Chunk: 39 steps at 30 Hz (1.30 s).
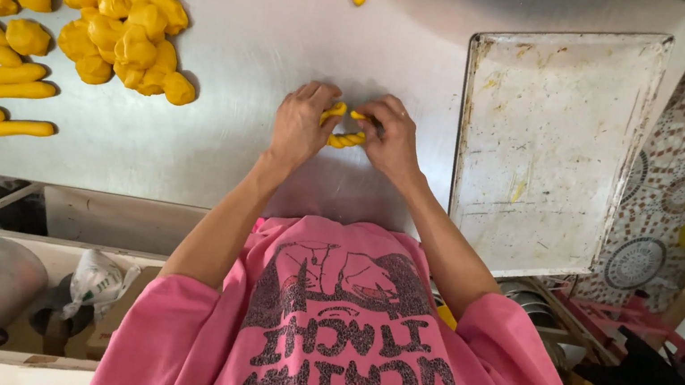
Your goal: Rolling yellow dough into long strips and twisting them into looped shapes on a metal table in a bakery.
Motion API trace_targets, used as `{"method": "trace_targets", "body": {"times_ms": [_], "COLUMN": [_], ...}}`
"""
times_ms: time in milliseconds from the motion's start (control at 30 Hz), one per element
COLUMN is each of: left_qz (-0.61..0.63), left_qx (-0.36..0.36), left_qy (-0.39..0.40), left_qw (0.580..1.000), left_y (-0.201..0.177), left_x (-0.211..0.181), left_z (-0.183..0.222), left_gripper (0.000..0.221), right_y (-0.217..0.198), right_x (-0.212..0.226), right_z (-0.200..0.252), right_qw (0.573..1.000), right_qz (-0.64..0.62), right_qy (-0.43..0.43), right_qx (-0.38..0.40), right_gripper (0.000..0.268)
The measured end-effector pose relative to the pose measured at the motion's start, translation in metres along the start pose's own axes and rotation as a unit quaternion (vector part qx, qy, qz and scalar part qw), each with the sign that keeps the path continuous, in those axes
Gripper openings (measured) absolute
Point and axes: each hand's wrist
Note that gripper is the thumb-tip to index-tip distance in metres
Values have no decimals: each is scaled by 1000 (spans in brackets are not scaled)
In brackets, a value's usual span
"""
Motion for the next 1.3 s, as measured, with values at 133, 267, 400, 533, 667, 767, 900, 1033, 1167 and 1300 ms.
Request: {"method": "trace_targets", "body": {"times_ms": [133, 267, 400, 533, 667, 767, 900, 1033, 1167, 1300], "left_qz": [35, 117, 159, 157, 146, 151, 145, 128, 127, 140], "left_qx": [-18, -32, -1, 47, 76, 91, 107, 115, 122, 124], "left_qy": [0, -14, -47, -65, -74, -73, -63, -59, -57, -44], "left_qw": [999, 993, 986, 984, 984, 982, 982, 983, 983, 981], "left_y": [17, 9, 9, 7, 3, -3, -9, -6, -7, -18], "left_x": [11, 16, 27, 31, 30, 26, 21, 22, 22, 14], "left_z": [-2, -5, -12, -13, -16, -16, -16, -15, -14, -10], "left_gripper": [20, 15, 11, 9, 10, 13, 15, 15, 15, 20], "right_y": [5, 4, 4, 10, 10, 9, 4, 4, 5, 7], "right_x": [1, 17, 26, 18, 6, -2, 0, -2, -1, -1], "right_z": [1, -5, -13, -18, -20, -22, -25, -27, -27, -29], "right_qw": [999, 997, 998, 999, 998, 997, 997, 996, 996, 997], "right_qz": [-40, -76, -53, -23, -52, -68, -69, -57, -58, -55], "right_qy": [-10, -10, -33, -34, -27, -19, -19, -21, -18, -23], "right_qx": [-9, -20, 1, 19, 33, 33, 42, 58, 58, 53], "right_gripper": [20, 18, 16, 12, 14, 12, 11, 9, 9, 10]}}
Point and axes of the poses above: each hand's wrist, its own z-axis away from the middle knuckle, its own y-axis out of the palm, x = y × z, and after that the axes turned 14 degrees about x, right-handed
